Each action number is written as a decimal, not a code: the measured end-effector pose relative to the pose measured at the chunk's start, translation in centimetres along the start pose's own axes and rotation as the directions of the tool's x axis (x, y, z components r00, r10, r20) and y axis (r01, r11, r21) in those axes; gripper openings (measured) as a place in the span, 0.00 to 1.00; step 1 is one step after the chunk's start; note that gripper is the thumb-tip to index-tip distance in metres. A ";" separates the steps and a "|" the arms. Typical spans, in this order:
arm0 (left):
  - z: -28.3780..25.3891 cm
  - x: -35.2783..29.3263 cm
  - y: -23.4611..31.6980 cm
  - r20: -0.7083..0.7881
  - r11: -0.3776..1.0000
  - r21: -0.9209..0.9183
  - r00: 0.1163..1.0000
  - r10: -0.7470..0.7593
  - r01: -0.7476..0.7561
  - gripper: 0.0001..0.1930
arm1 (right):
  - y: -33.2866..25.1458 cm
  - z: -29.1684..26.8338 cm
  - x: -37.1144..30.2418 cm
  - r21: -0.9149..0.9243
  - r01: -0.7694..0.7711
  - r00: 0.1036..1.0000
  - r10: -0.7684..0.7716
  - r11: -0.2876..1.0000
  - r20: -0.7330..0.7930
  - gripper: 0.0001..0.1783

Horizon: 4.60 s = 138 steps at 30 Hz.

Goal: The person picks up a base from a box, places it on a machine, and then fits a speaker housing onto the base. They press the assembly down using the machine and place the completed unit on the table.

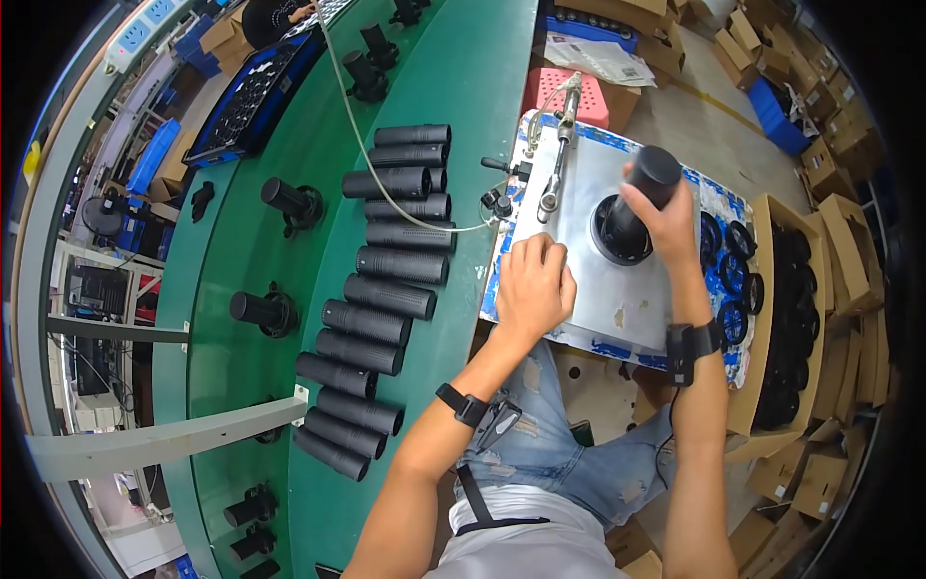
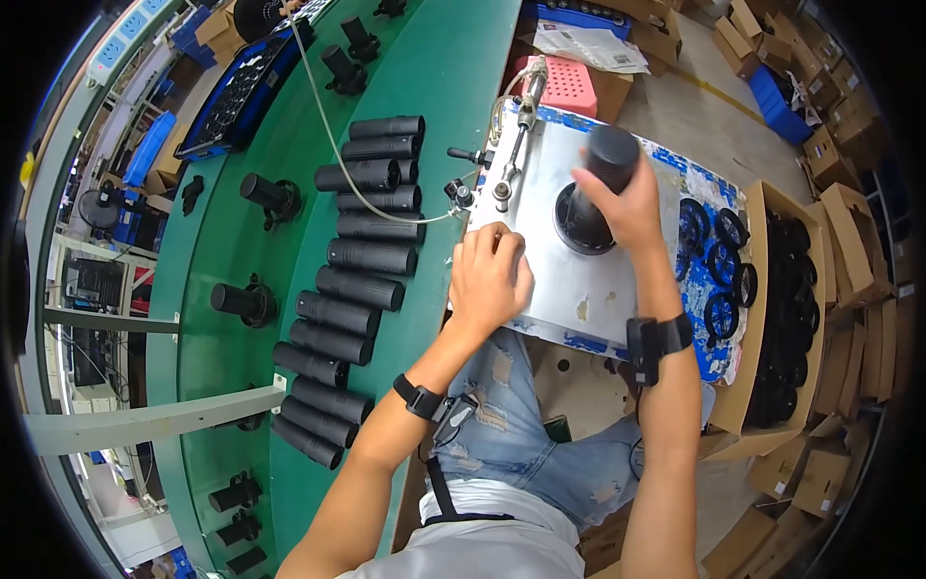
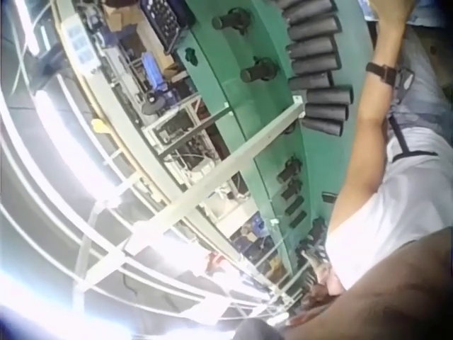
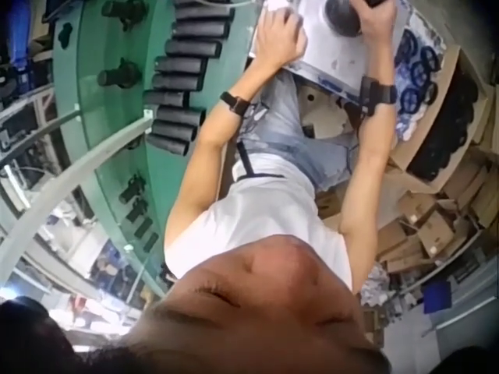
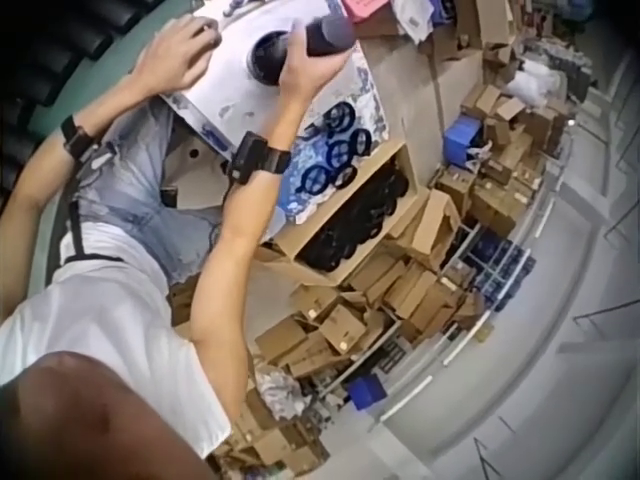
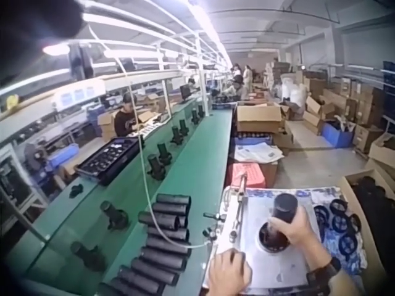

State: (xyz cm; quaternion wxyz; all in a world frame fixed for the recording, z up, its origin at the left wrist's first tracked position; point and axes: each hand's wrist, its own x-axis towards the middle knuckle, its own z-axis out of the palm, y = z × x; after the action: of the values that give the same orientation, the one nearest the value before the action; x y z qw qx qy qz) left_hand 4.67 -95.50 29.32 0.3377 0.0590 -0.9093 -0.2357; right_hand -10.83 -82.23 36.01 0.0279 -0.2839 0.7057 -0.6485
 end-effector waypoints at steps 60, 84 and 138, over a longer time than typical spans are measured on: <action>-4.3 9.1 -5.6 -0.002 0.569 -0.789 0.924 -0.381 0.233 0.07 | 3.7 -1.0 -0.9 0.131 0.101 0.993 -0.108 0.986 0.049 0.18; -2.4 7.0 -6.2 0.139 0.883 -0.408 0.972 -0.189 0.230 0.20 | 1.2 -4.2 0.4 -0.103 0.329 0.832 -0.340 0.939 -0.439 0.17; -7.4 -21.8 4.6 0.579 0.895 -0.357 0.815 -0.014 0.269 0.19 | 13.5 -14.6 -14.8 -0.887 -0.316 0.919 0.343 0.336 -0.197 0.20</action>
State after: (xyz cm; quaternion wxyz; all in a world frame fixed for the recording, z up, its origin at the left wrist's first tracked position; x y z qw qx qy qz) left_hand 26.33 -88.49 23.54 0.0406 -0.0184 -0.8876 -0.4585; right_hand -9.31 -62.61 20.89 0.0091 -0.1131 0.9836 -0.1400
